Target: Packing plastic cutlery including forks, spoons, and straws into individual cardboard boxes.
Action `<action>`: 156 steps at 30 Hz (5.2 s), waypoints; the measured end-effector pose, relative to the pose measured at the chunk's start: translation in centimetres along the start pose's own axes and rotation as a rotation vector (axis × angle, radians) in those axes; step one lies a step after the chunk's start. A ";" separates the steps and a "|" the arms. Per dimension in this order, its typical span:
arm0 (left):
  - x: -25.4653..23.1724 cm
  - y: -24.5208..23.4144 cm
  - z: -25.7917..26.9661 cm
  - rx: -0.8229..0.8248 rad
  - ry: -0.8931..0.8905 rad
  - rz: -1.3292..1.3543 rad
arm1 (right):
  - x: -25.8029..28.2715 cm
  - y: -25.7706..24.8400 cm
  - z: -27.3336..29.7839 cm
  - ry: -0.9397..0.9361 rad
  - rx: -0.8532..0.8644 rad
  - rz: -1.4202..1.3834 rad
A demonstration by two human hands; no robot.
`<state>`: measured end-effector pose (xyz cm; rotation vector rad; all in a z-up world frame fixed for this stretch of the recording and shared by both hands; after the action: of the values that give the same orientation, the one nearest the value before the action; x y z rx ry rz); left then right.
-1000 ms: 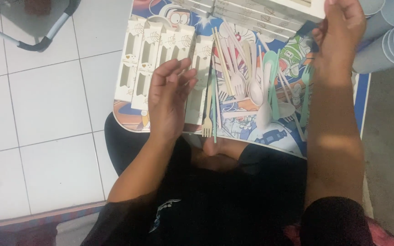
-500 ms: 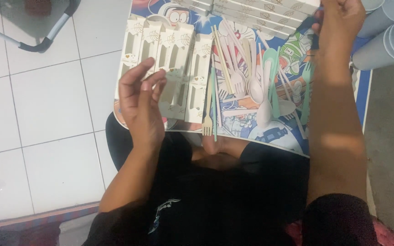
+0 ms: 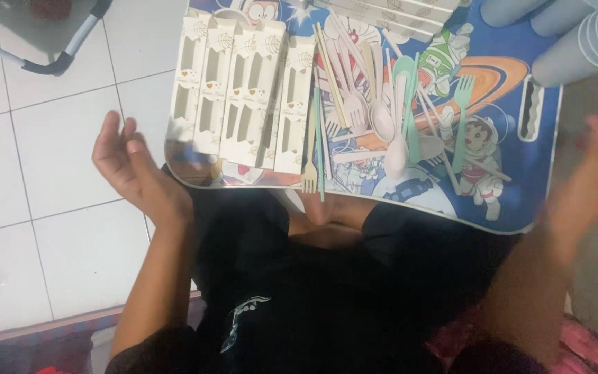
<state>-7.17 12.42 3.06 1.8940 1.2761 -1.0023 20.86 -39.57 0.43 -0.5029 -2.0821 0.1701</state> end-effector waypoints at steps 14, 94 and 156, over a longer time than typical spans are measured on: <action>8.5 -4.2 4.9 0.051 -0.100 -0.027 | -0.3 -2.8 10.4 0.262 0.071 0.455; -3.8 7.6 7.0 1.011 0.431 -0.528 | -0.6 -5.0 12.1 0.189 0.645 0.438; 14.7 1.3 -4.3 0.599 -1.029 -0.496 | -17.0 -0.1 2.6 0.678 0.384 0.179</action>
<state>-1.41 22.22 -7.29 1.0335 0.8260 -2.4028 26.50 -46.51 -14.24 -0.4322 -1.3026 0.4300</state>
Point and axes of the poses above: each hand's wrist, its own z-axis away from the middle knuckle, its own y-axis out of the palm, x = y × z, the point moved 7 cm from there along -z, towards the middle knuckle, and after that the axes turned 4 degrees about y, right-handed, at the moved point
